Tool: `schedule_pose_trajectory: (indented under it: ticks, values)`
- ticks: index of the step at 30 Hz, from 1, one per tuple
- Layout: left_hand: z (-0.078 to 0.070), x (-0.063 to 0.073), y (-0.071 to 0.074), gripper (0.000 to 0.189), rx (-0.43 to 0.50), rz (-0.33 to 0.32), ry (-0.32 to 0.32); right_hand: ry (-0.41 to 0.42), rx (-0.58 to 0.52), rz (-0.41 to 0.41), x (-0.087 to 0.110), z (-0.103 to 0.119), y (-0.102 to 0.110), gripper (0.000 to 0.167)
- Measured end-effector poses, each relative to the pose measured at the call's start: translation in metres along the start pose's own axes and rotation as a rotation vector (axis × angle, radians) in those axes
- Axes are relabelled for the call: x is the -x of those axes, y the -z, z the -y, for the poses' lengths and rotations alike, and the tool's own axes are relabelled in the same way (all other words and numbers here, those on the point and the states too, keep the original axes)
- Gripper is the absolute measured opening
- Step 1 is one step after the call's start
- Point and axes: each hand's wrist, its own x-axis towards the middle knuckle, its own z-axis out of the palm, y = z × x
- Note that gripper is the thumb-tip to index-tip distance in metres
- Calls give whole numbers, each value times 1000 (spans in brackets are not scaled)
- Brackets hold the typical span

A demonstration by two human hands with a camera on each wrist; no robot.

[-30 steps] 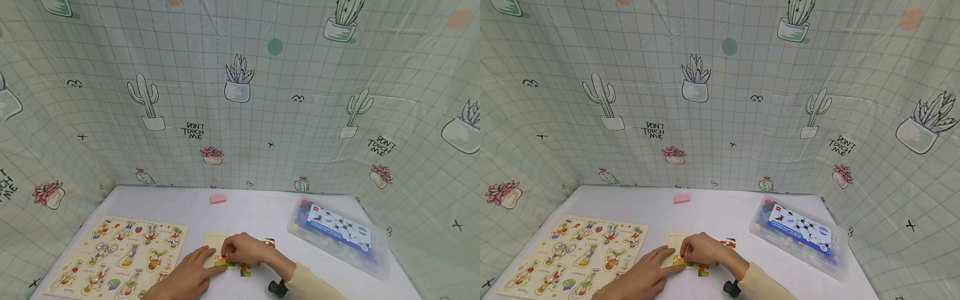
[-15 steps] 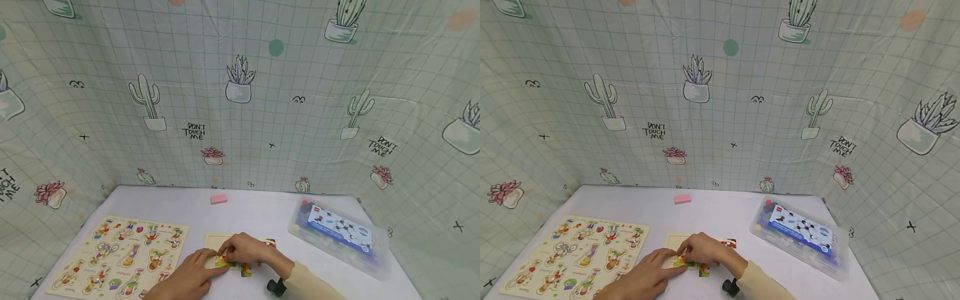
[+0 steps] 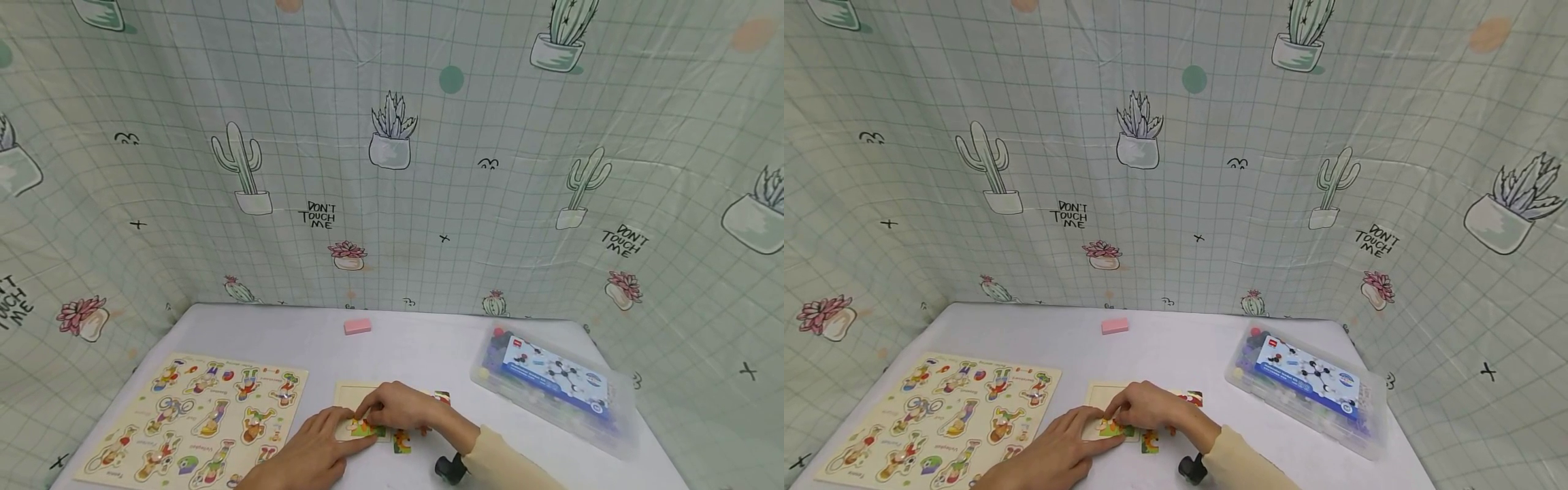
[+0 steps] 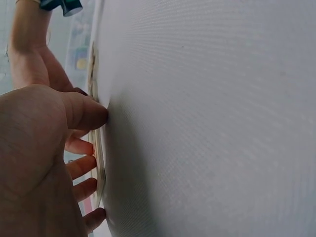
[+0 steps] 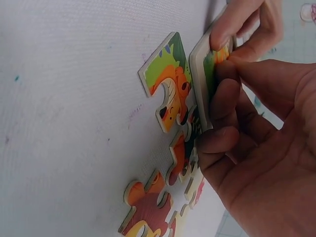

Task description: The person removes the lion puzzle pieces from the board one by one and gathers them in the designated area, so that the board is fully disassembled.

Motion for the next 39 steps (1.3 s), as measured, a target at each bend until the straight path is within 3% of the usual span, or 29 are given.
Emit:
schedule_pose_trajectory:
  ticks: [11, 22, 33, 39]
  values:
    - [3, 0, -4, 55, 9, 11, 7, 16, -31, 6, -2, -1, 2, 21]
    - [0, -1, 0, 54, 26, 47, 27, -20, -85, 10, -2, 0, 0, 20]
    - [2, -1, -2, 56, 10, 17, 16, -26, -97, -1, -2, 1, 1, 20]
    - [-1, -3, 3, 57, 32, 45, 44, -25, -94, 1, -1, 3, 2, 20]
